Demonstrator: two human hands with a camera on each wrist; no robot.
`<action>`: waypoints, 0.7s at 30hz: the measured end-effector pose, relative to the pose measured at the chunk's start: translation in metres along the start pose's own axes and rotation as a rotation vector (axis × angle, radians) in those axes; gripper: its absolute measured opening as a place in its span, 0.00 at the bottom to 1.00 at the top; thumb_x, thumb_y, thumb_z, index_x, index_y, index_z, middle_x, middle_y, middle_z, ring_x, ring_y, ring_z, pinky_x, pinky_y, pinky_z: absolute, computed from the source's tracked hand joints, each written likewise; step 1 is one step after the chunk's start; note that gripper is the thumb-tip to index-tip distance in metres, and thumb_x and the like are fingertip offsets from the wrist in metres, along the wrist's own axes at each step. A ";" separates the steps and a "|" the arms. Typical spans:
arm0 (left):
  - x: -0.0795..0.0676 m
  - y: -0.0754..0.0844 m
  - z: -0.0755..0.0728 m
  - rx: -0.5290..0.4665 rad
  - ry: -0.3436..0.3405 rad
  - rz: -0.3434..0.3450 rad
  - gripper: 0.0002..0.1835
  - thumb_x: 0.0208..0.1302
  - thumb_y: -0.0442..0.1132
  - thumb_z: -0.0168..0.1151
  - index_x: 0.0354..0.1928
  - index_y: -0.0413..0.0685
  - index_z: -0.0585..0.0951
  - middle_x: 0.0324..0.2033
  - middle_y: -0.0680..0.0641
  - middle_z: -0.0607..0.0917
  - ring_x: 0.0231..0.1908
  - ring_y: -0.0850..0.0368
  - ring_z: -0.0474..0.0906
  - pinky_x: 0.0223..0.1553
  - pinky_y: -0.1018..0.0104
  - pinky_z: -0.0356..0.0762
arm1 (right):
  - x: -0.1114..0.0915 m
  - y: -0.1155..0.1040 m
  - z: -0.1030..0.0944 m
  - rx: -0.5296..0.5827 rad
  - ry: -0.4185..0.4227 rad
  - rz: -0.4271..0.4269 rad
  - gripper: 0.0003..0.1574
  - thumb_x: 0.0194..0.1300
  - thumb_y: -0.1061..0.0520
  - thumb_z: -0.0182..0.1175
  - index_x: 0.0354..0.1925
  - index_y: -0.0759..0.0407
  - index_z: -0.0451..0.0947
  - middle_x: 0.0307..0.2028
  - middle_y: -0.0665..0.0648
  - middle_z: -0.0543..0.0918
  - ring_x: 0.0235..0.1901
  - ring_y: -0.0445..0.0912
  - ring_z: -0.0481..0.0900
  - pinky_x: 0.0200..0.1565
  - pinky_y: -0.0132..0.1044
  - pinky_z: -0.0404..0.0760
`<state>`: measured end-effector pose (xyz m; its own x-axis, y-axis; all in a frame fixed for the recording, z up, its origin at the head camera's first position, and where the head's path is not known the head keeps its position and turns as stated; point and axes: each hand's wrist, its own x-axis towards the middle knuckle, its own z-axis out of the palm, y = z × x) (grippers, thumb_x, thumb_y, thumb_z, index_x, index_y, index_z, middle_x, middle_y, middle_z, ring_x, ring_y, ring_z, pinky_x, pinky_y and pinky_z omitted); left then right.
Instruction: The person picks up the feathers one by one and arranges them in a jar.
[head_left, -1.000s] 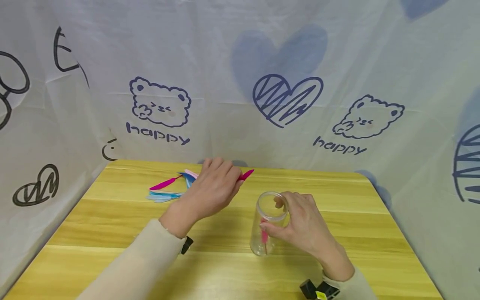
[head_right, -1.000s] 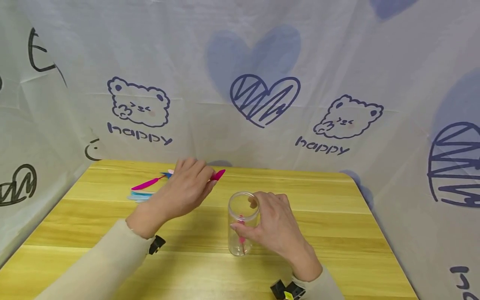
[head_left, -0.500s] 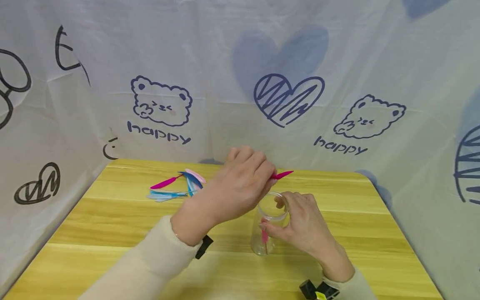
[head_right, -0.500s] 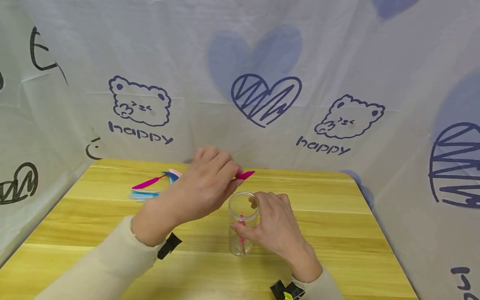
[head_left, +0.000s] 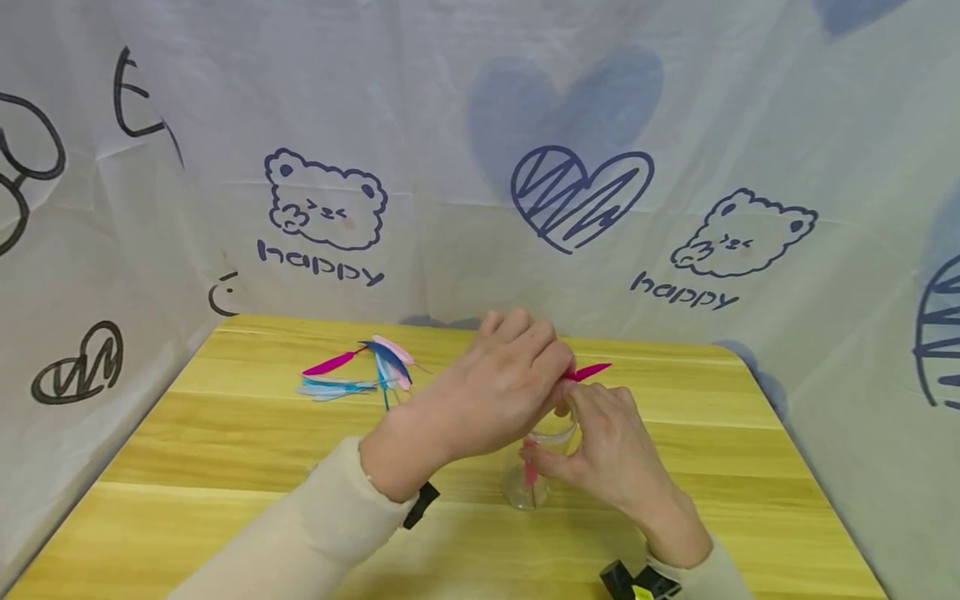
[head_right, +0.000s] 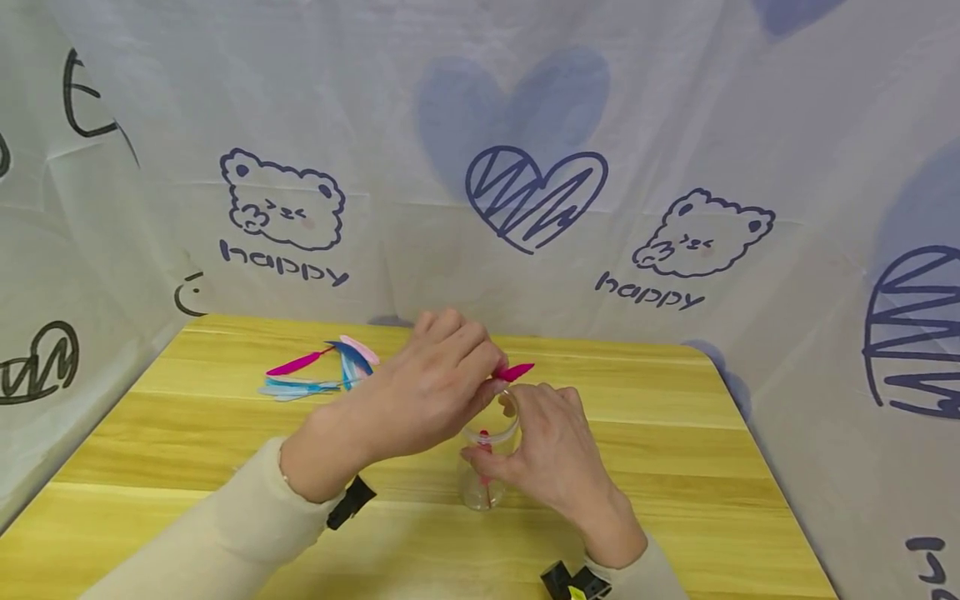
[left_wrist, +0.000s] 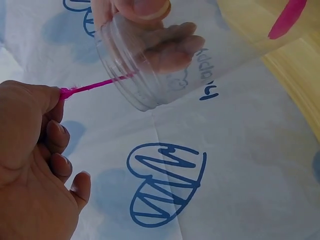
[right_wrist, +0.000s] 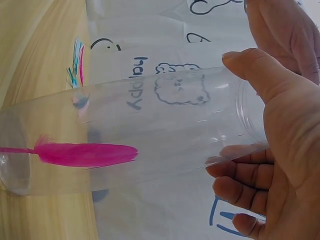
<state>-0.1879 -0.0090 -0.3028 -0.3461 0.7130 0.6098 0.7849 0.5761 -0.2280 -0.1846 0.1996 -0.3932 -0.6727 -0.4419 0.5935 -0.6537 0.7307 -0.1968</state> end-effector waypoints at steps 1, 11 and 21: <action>0.000 0.000 0.001 0.000 -0.009 -0.002 0.07 0.80 0.44 0.57 0.41 0.51 0.78 0.33 0.53 0.71 0.37 0.53 0.61 0.41 0.58 0.57 | 0.000 0.000 0.000 -0.002 0.001 -0.001 0.33 0.49 0.36 0.81 0.43 0.50 0.75 0.32 0.45 0.79 0.35 0.41 0.77 0.40 0.41 0.66; -0.006 -0.001 0.008 0.024 -0.039 -0.010 0.09 0.79 0.45 0.58 0.40 0.50 0.77 0.33 0.53 0.73 0.36 0.53 0.61 0.41 0.59 0.57 | -0.001 0.002 0.000 -0.009 0.007 -0.015 0.40 0.45 0.33 0.83 0.47 0.52 0.78 0.37 0.49 0.85 0.37 0.43 0.80 0.42 0.43 0.68; -0.015 -0.002 0.013 0.084 -0.073 -0.005 0.08 0.80 0.41 0.54 0.39 0.49 0.77 0.32 0.52 0.72 0.35 0.53 0.61 0.39 0.60 0.58 | -0.002 0.002 0.000 -0.028 0.007 -0.009 0.40 0.45 0.31 0.82 0.45 0.52 0.78 0.35 0.48 0.83 0.36 0.42 0.77 0.39 0.39 0.63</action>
<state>-0.1913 -0.0155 -0.3216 -0.3889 0.7353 0.5551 0.7382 0.6091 -0.2897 -0.1845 0.2024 -0.3951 -0.6641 -0.4454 0.6005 -0.6499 0.7409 -0.1691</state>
